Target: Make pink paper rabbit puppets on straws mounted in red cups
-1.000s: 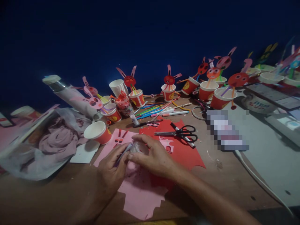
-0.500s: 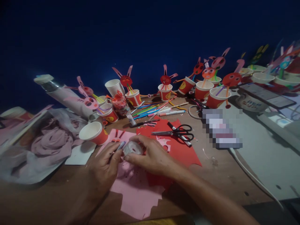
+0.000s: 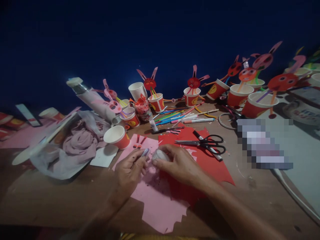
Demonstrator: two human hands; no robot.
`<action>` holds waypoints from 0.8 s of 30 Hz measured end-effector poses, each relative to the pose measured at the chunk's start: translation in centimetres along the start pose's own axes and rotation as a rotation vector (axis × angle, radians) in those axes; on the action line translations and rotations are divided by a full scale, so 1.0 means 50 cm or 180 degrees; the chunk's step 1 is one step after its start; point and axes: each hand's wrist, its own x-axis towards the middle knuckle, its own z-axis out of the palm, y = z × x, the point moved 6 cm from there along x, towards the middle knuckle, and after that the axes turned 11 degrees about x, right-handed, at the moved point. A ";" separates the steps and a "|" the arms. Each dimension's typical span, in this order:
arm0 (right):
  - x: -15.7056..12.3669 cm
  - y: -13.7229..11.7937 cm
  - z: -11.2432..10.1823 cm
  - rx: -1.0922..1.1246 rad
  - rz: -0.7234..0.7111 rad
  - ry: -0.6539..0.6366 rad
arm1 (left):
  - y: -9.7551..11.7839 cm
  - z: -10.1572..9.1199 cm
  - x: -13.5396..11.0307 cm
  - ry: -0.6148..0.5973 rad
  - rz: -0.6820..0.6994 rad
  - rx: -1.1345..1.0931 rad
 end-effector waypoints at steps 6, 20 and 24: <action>0.005 0.017 0.000 -0.0109 0.0098 -0.0005 | -0.002 0.017 0.002 -0.0675 -0.0786 -0.1140; 0.000 0.017 0.004 -0.0535 0.0150 0.0158 | -0.024 0.041 -0.002 -0.0928 -0.1277 -0.1662; 0.000 0.019 0.006 -0.0510 0.0087 0.0176 | -0.027 0.046 -0.003 -0.1004 -0.1348 -0.1826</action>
